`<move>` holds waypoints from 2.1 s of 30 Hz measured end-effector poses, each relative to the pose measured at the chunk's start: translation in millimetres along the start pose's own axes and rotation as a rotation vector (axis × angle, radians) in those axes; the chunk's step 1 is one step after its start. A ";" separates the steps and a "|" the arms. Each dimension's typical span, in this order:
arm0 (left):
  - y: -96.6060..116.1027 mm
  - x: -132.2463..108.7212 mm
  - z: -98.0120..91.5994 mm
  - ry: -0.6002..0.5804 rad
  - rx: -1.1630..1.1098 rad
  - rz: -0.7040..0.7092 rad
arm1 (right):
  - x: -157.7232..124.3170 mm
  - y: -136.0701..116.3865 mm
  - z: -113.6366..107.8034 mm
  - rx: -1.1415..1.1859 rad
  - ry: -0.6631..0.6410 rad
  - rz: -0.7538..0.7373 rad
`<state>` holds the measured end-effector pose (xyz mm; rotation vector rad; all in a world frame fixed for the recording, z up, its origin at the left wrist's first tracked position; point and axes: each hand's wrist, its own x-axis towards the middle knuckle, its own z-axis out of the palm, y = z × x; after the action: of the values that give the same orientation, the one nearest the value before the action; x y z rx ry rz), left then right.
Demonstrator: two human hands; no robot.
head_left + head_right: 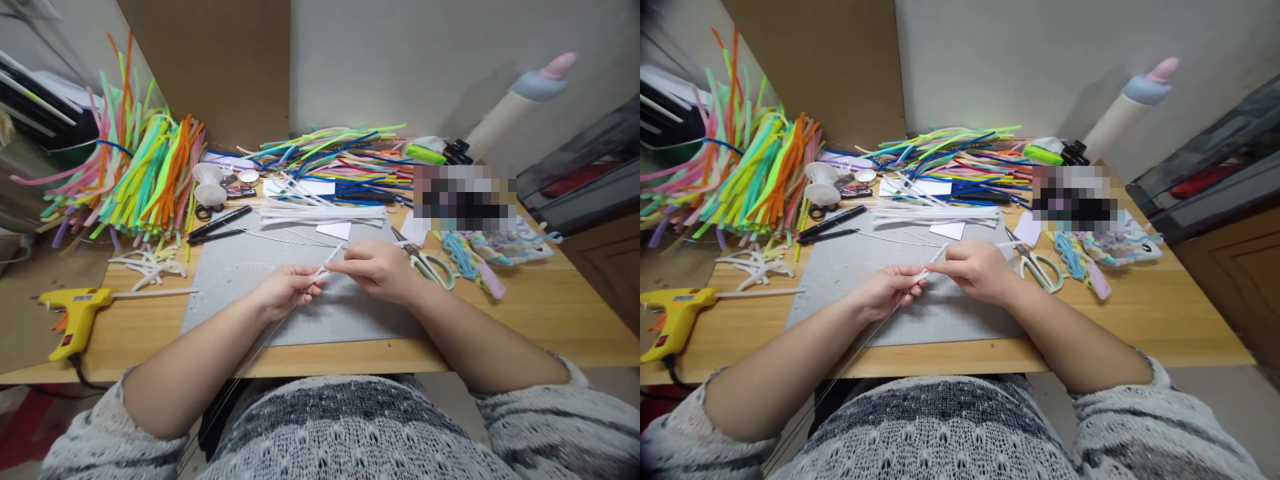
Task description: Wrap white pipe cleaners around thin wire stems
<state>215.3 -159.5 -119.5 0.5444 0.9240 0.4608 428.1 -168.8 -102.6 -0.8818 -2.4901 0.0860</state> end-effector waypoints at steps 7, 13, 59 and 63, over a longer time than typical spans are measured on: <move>1.3 0.3 -1.2 -0.015 0.002 -0.020 | 0.4 -1.7 4.1 -0.099 0.079 0.038; 1.0 0.4 -2.3 -0.036 0.000 -0.009 | -0.5 -5.3 17.2 -0.083 0.115 0.122; -14.6 6.6 8.9 0.023 0.331 0.337 | 1.0 -10.8 23.2 -0.296 0.108 0.041; -14.9 7.1 12.4 0.076 0.301 0.369 | 0.8 -12.1 22.6 -0.271 0.164 0.037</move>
<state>231.6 -169.8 -127.0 0.9862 0.9751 0.6826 409.9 -175.6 -119.4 -1.0001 -2.3662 -0.3063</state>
